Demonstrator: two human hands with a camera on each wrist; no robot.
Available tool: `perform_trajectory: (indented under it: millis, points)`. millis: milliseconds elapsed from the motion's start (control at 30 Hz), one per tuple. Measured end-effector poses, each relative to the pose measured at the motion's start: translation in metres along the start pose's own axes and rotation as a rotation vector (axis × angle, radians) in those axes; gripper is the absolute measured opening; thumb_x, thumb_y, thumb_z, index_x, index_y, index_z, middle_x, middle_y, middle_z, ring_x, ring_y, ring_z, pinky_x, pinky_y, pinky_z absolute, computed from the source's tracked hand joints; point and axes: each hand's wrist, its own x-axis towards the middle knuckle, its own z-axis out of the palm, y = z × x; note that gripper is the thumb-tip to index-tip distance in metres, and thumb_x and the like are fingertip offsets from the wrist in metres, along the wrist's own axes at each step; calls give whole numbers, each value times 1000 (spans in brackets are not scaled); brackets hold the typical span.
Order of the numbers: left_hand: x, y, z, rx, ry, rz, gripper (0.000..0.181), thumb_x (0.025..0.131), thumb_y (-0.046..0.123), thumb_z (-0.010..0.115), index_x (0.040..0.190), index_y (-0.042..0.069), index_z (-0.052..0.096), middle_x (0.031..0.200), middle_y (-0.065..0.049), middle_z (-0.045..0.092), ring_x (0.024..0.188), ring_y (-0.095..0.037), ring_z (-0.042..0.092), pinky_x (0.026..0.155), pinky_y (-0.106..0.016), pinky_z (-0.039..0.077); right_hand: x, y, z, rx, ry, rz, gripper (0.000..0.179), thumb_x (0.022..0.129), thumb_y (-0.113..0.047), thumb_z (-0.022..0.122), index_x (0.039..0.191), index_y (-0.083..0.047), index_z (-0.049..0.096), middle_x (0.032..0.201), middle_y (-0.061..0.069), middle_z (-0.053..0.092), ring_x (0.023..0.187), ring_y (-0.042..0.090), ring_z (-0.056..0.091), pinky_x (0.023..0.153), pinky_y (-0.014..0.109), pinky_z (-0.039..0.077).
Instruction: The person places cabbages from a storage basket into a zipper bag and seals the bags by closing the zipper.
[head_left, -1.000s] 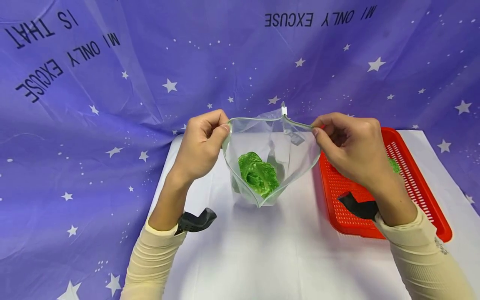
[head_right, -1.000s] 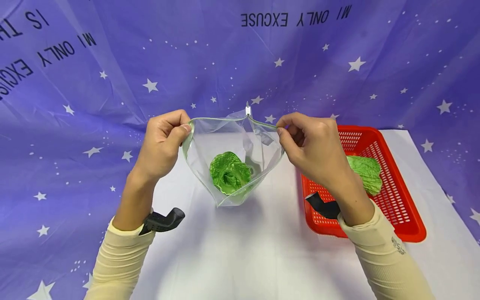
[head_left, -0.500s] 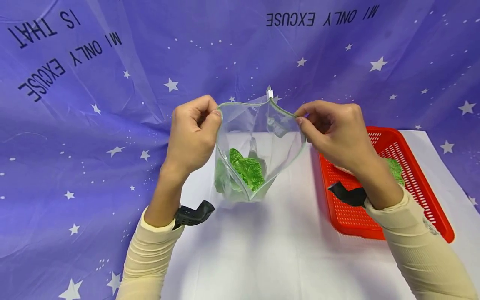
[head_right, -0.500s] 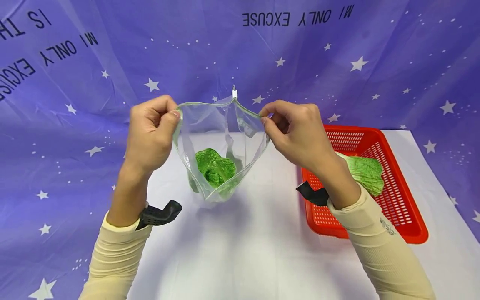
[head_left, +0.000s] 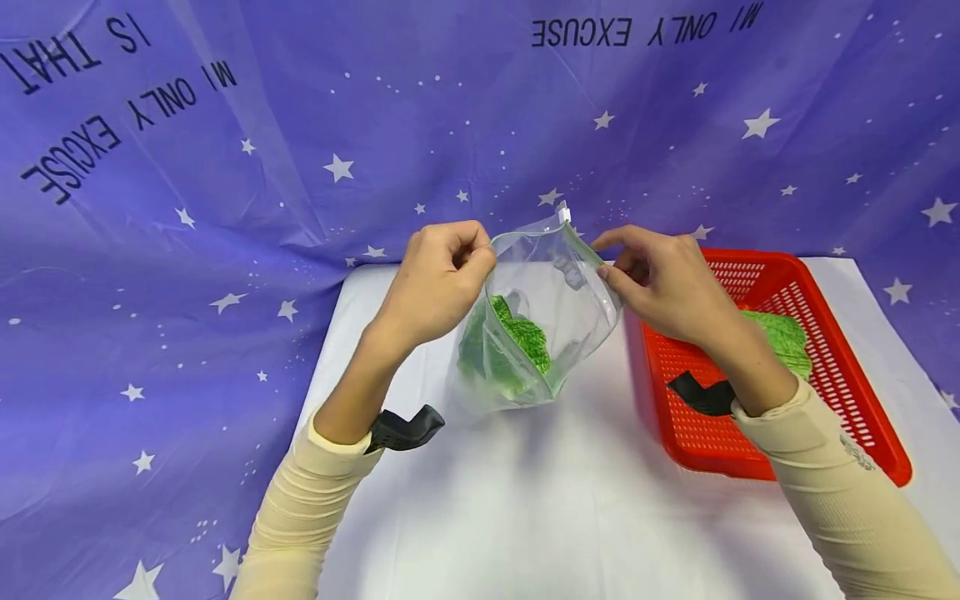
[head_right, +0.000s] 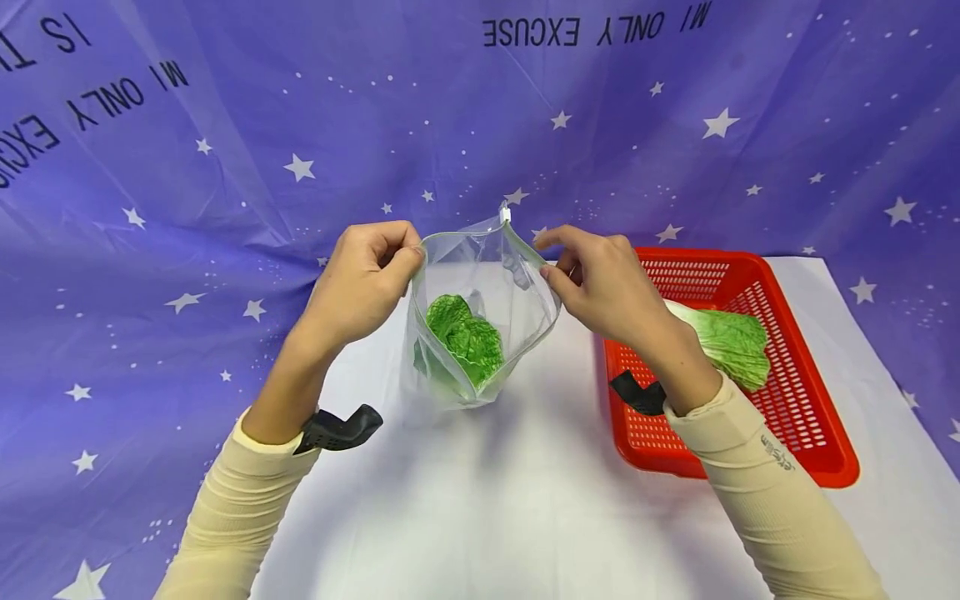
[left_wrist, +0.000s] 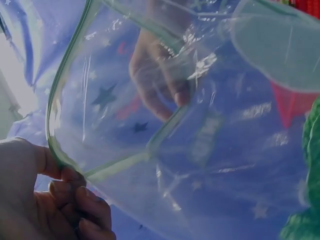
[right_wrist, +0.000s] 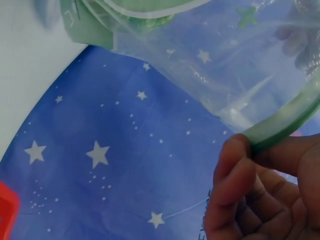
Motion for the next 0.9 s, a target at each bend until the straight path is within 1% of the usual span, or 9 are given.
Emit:
perform_trajectory:
  millis: [67, 267, 467, 667, 800, 900]
  points:
    - [4, -2, 10, -44, -11, 8, 21, 86, 6, 50, 66, 10, 52, 56, -3, 41, 49, -15, 35, 48, -29, 28, -3, 4, -2, -7, -5, 18, 24, 88, -2, 69, 112, -6, 67, 69, -1, 64, 54, 12, 55, 50, 23, 43]
    - [17, -12, 47, -176, -6, 21, 24, 89, 6, 49, 65, 9, 52, 55, -3, 39, 50, -15, 35, 49, -29, 30, -15, 21, -6, -29, 2, 89, 25, 87, -8, 72, 112, -8, 68, 74, -1, 66, 59, 13, 56, 53, 23, 41]
    - [25, -18, 76, -259, -31, -10, 25, 92, 6, 49, 67, 6, 55, 54, -2, 38, 49, -16, 34, 51, -29, 32, -27, 43, -7, -49, -4, 138, 25, 86, -14, 74, 111, -9, 69, 75, 1, 67, 60, 16, 58, 53, 23, 42]
    - [32, -17, 96, -263, -75, -52, 26, 93, 8, 48, 68, 7, 57, 55, -1, 36, 49, -14, 32, 52, -27, 31, -40, 59, -10, -47, -20, 181, 26, 86, -16, 75, 110, -8, 69, 78, 2, 68, 63, 17, 60, 53, 23, 42]
    - [34, -18, 105, -269, -94, -67, 26, 92, 8, 48, 67, 7, 57, 55, -1, 36, 50, -14, 32, 54, -26, 32, -47, 65, -11, -29, -32, 197, 26, 87, -15, 74, 111, -7, 69, 79, 1, 68, 64, 16, 61, 54, 22, 43]
    - [35, -21, 111, -280, -95, -68, 26, 91, 8, 48, 66, 7, 56, 55, -1, 36, 50, -14, 31, 53, -26, 31, -52, 68, -12, -8, -33, 211, 26, 87, -14, 74, 112, -8, 69, 79, 2, 67, 63, 16, 61, 51, 22, 45]
